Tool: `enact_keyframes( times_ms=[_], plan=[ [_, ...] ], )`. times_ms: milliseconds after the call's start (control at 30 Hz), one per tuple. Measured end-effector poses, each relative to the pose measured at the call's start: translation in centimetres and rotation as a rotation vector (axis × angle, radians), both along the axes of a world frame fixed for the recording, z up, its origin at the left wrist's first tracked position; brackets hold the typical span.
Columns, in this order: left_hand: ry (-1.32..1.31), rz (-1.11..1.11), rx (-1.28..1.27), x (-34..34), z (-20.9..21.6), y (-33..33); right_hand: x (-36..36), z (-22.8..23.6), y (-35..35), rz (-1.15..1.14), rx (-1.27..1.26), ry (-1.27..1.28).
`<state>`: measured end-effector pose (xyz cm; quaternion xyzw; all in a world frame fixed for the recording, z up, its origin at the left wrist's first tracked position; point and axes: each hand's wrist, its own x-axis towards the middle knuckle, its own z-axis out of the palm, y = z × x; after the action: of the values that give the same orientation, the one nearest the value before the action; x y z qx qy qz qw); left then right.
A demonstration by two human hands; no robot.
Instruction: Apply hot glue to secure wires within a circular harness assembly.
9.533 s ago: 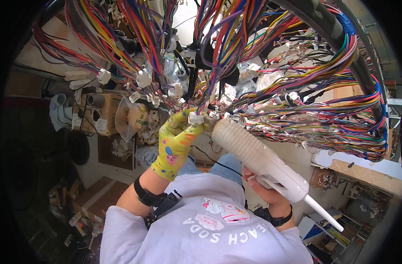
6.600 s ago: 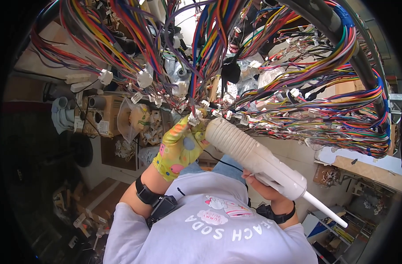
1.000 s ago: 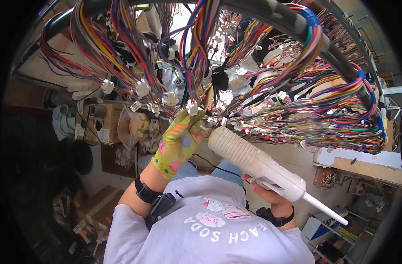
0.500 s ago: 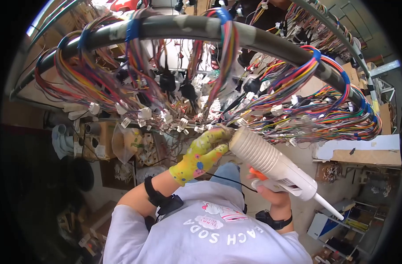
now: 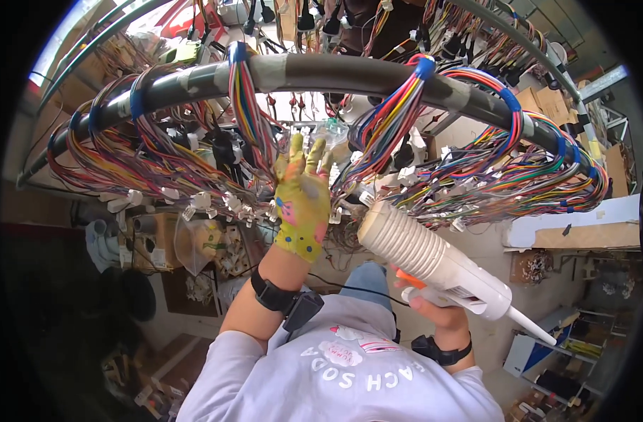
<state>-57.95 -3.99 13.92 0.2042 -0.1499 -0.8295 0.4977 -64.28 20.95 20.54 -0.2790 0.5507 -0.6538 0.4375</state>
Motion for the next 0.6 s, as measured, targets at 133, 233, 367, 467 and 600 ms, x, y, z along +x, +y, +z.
enact_keyframes(
  times_ms=[133,233,367,467,600],
  plan=[
    [0.095,-0.054,-0.091,1.0,0.9,1.5,-0.4,-0.3,0.6,0.018,0.01,0.008],
    [0.182,-0.204,-0.059,3.2,0.4,2.7,-1.0,-1.2,1.4,0.098,0.024,0.108],
    [-0.07,-0.326,0.024,6.0,-0.3,3.5,-0.8,-1.6,1.5,0.112,0.021,0.081],
    [-0.122,-0.366,0.003,7.5,0.0,3.9,0.4,-1.8,1.4,0.065,0.028,-0.02],
    [-0.293,-0.335,-0.215,8.8,-0.4,3.5,0.9,-3.4,2.1,0.024,0.059,0.159]
  ],
)
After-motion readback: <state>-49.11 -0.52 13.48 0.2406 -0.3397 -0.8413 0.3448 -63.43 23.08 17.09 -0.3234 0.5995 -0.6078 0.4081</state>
